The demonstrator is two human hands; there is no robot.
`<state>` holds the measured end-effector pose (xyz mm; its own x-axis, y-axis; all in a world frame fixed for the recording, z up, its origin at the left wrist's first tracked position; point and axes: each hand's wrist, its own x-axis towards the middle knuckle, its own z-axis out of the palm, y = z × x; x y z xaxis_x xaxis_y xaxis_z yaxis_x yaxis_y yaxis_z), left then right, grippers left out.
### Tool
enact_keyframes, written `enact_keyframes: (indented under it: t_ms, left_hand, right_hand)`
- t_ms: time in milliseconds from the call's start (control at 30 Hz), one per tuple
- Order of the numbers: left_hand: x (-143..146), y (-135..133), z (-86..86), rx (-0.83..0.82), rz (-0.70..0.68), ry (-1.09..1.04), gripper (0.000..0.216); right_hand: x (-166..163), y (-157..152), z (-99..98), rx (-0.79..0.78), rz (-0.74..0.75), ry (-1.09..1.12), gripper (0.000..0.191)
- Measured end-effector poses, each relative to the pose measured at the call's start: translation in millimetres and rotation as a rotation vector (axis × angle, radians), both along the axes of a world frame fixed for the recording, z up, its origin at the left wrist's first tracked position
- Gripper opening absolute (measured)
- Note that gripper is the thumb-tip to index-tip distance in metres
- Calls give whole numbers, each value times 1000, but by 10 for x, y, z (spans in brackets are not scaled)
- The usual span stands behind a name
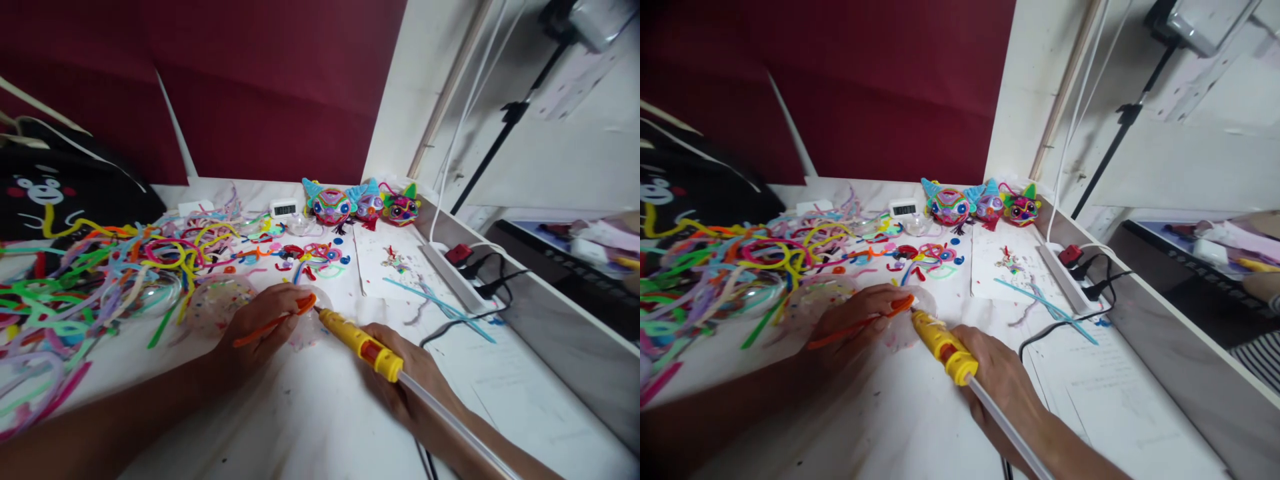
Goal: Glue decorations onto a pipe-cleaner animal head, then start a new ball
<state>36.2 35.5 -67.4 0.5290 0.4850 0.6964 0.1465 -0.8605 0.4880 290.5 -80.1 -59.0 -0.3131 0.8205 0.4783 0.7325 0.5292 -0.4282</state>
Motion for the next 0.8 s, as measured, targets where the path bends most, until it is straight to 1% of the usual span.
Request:
enact_keyframes:
  t_ms: [133, 267, 367, 533, 700, 800]
  left_hand:
    - [-11, 12, -1, 18, -13, 15, 25]
    - [-19, 16, -8, 31, -8, 25, 26]
    - [-25, 22, -20, 39, -15, 36, 28]
    - [-30, 28, -32, 39, 21, 52, 28]
    - [-39, 21, -27, 52, 15, 73, 31]
    - [-41, 30, -29, 69, 14, 65, 30]
  right_hand:
    - [-3, 16, -19, 29, 10, 7, 40]
    - [-38, 14, -8, 19, 36, 18, 34]
    - [-42, 14, -7, 60, 39, -3, 37]
    - [-30, 1, -26, 53, -9, 9, 38]
    - [-43, -12, -19, 78, -4, -30, 40]
    - [-49, -12, 0, 82, -25, -15, 38]
